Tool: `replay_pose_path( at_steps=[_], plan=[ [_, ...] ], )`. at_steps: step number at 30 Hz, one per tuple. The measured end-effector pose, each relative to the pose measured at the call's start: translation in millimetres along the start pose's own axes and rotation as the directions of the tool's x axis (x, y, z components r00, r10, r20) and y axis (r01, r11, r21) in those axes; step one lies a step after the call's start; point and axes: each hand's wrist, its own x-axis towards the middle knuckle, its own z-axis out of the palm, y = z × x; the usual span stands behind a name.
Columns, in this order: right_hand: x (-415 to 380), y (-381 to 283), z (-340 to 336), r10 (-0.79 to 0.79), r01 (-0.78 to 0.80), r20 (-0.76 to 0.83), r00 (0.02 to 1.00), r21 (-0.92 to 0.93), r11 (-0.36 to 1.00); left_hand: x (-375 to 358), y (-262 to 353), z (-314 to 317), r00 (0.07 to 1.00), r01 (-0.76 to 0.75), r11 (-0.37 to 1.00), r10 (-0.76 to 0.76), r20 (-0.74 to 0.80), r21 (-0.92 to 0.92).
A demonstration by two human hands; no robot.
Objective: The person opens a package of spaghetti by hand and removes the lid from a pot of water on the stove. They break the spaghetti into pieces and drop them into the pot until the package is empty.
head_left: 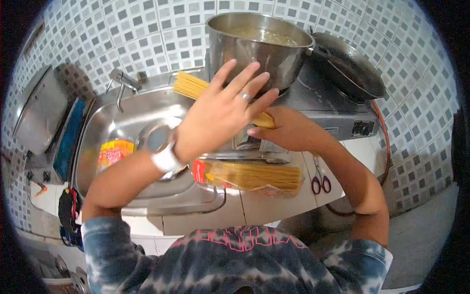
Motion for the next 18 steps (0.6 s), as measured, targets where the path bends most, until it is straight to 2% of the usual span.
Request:
replay_pose_path(
  at_steps=[3, 6, 9, 12, 15, 18],
  plan=[
    [4, -4, 3, 0.174, -0.174, -0.003, 0.985, 0.010, 0.985, -1, 2, 14, 0.955, 0.195, 0.940, -0.118, 0.271, -0.281],
    [3, -3, 0, 0.107, -0.140, -0.140, 0.984, -0.252, 0.958, -2, 9, 28, 0.984, 0.177, 0.920, -0.166, 0.061, -0.350],
    [4, -6, 4, 0.094, -0.208, -0.239, 0.966, -0.509, 0.836, 2, 16, 29, 0.977, 0.213, 0.894, -0.206, 0.060, -0.394],
    [2, -12, 9, -0.029, -0.188, -0.364, 0.931, -0.546, 0.817, 4, 14, 19, 0.952, 0.307, 0.871, -0.276, 0.134, -0.383],
    [-1, -15, 14, -0.101, -0.072, -0.313, 0.944, -0.497, 0.864, -4, 11, 5, 0.970, 0.235, 0.907, -0.198, 0.139, -0.351],
    [0, -10, 22, -0.245, 0.080, -0.231, 0.942, -0.553, 0.830, -15, 11, 2, 0.981, 0.190, 0.899, -0.161, 0.108, -0.394]
  ],
)
